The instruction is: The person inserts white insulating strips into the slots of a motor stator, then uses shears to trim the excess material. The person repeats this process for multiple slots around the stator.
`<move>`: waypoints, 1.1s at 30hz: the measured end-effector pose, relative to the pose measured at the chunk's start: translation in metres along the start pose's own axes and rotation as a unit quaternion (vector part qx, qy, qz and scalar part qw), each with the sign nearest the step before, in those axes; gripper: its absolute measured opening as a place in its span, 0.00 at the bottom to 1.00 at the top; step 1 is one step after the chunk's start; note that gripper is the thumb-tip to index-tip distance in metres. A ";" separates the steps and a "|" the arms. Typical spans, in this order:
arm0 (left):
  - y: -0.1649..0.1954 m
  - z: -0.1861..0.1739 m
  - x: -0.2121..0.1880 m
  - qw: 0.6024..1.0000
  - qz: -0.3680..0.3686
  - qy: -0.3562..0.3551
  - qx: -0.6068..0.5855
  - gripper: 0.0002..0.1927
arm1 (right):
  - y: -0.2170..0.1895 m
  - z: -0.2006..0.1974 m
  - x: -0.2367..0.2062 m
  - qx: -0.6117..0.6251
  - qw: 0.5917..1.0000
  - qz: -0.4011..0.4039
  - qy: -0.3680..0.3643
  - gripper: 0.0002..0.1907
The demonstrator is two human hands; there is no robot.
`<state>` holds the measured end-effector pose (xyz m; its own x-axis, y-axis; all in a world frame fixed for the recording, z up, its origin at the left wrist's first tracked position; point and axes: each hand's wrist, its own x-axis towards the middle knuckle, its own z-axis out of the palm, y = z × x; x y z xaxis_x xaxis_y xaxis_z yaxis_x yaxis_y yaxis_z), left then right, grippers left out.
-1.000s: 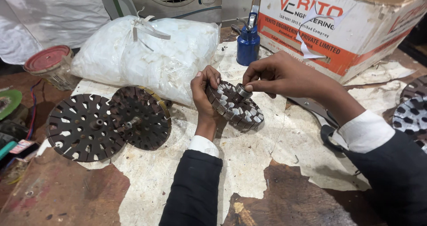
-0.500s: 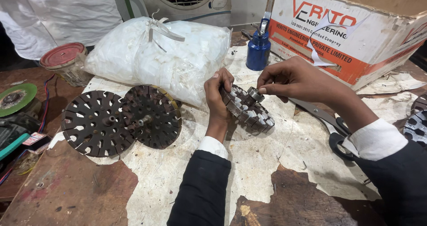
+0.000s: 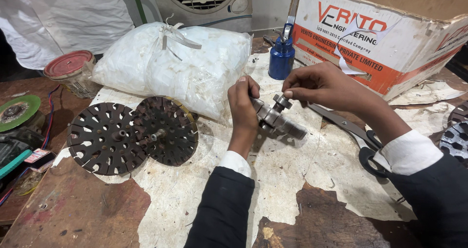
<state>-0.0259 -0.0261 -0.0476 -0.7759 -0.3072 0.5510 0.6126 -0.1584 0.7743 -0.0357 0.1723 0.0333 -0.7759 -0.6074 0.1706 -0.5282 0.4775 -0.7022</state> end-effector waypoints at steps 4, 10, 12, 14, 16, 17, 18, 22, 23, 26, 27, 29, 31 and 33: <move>0.021 0.021 -0.002 0.973 -0.098 0.099 0.184 0.33 | 0.014 -0.005 0.005 0.017 0.998 -0.057 0.038 0.22; 0.038 0.022 0.005 0.921 -0.201 0.099 0.318 0.46 | 0.010 -0.002 -0.001 -0.019 0.995 -0.097 0.008 0.29; 0.035 0.013 0.006 0.929 -0.208 0.128 0.278 0.47 | 0.002 0.006 -0.001 -0.099 0.988 -0.118 0.032 0.37; 0.027 0.008 0.006 0.936 -0.187 0.139 0.265 0.45 | -0.004 0.014 0.001 -0.086 0.993 -0.061 0.056 0.36; 0.017 0.005 0.006 0.946 -0.151 0.136 0.251 0.44 | -0.005 0.016 0.002 -0.082 0.992 -0.035 0.085 0.34; 0.012 0.005 0.005 0.953 -0.124 0.128 0.244 0.43 | -0.003 0.015 0.003 -0.086 0.990 -0.040 0.103 0.32; 0.008 0.006 0.005 0.959 -0.097 0.120 0.236 0.42 | 0.000 0.013 0.004 -0.090 0.988 -0.045 0.120 0.30; -0.002 0.011 0.002 0.983 -0.014 0.040 0.181 0.28 | 0.024 0.007 0.008 0.052 0.983 -0.055 0.166 0.21; -0.002 0.012 0.001 0.984 0.011 0.027 0.177 0.24 | 0.032 0.008 0.009 0.089 0.980 -0.042 0.170 0.20; -0.001 0.014 -0.001 0.977 0.039 0.008 0.207 0.17 | 0.051 0.010 0.014 0.193 0.967 -0.021 0.167 0.19; 0.000 0.015 -0.001 0.974 0.042 0.005 0.223 0.15 | 0.056 0.011 0.015 0.225 0.960 -0.017 0.164 0.19; 0.002 0.016 0.001 0.972 0.024 0.017 0.232 0.14 | 0.062 0.010 0.016 0.210 0.962 -0.007 0.175 0.19; 0.005 0.015 0.001 0.971 0.012 0.032 0.236 0.14 | 0.062 0.011 0.018 0.197 0.965 0.000 0.172 0.18; 0.007 0.016 -0.003 0.971 0.007 0.051 0.235 0.13 | 0.062 0.010 0.018 0.187 0.970 0.003 0.156 0.18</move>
<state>-0.0219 -0.0112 -0.0384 -0.7347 -0.4012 0.5471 0.4682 0.2838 0.8368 -0.0792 0.1843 -0.0144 -0.8761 -0.3553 0.3258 -0.4067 0.1820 -0.8953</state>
